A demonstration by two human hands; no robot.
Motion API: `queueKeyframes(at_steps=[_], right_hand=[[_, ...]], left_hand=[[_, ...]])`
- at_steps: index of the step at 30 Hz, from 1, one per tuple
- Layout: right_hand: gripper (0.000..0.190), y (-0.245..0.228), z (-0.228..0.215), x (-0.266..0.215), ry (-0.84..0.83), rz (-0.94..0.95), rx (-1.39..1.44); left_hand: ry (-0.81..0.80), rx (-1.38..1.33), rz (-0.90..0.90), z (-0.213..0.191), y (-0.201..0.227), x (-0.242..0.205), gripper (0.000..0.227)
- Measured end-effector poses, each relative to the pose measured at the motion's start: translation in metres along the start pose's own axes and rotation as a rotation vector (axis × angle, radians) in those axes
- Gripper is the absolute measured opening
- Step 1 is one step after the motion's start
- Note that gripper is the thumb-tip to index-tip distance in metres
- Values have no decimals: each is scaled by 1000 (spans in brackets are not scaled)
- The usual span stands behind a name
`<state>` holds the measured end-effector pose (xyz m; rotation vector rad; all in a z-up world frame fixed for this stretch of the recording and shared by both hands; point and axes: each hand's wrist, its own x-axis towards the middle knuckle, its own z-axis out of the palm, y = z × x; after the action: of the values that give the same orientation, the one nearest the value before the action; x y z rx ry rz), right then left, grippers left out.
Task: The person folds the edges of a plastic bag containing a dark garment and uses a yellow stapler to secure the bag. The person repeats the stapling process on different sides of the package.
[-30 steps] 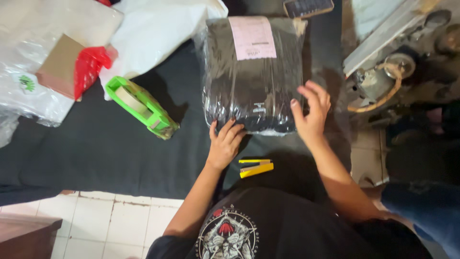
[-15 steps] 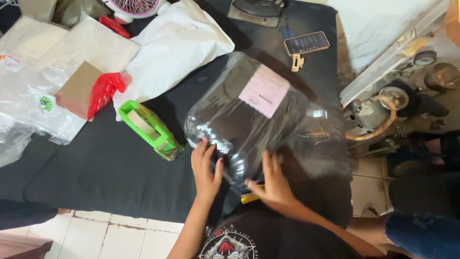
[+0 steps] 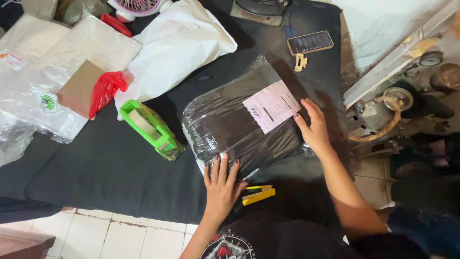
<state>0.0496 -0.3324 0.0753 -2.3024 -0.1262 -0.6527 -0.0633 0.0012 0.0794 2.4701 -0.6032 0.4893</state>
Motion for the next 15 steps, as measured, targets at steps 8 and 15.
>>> queueKeyframes(at_steps=[8,15], right_hand=[[58,14,14,-24,-109,322,74],[72,-87,31,-93,-356,504,131]], left_hand=[[-84,118,31,5,-56,27,61],[191,317,-234,-2,-95,109,65]])
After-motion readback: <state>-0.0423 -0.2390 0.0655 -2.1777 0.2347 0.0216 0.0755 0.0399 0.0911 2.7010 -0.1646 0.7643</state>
